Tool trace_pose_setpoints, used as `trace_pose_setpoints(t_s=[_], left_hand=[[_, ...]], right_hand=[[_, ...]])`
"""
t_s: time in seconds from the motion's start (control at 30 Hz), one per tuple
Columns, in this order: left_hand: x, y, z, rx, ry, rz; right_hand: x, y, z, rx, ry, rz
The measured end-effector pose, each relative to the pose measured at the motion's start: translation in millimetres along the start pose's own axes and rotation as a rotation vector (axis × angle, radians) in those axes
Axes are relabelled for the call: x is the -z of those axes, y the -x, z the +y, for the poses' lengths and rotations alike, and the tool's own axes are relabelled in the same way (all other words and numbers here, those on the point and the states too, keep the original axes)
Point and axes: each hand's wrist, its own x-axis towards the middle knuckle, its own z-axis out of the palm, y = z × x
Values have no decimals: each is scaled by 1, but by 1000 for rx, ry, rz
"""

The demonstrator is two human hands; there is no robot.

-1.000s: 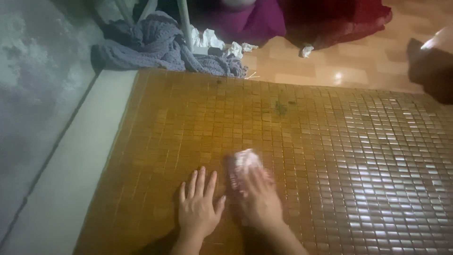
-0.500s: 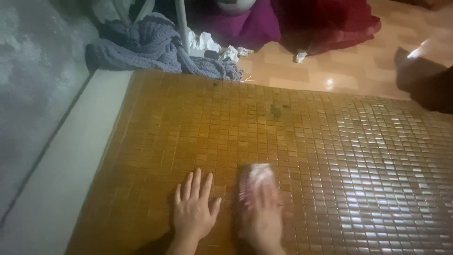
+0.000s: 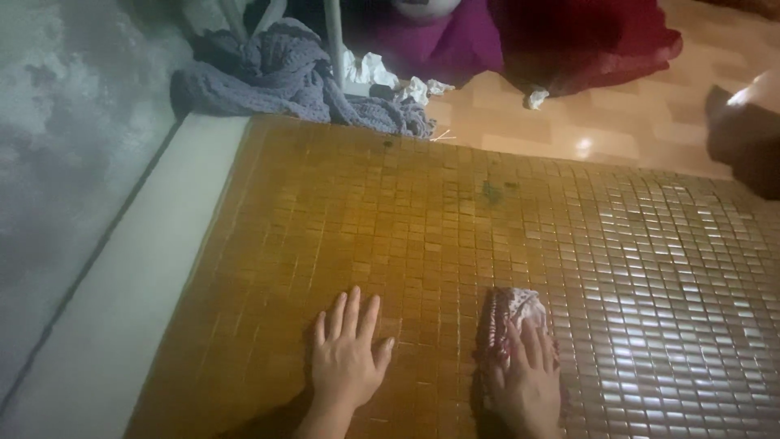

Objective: Cleaning a bamboo cooling mat using a cloth.

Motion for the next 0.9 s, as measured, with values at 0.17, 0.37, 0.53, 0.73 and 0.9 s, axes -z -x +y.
trace_pose_setpoints(t_s=[0.17,0.37,0.53,0.73,0.9], left_hand=[[10,0,4,23,-12,-86],[16,-3,7,54,-40,-169],[2,0,2,15,12,-13],[1,-1,-1,-3,-16,-38],[4,-1,2,9,-27,-36]], right_hand=[[-53,9,-23,201,-105,204],[-4,9,-136,230,-105,-115],[2,-9,-61,279,-150,22],[0,-30,53,120,-30,192],[-6,-18,1,203,-72,298]])
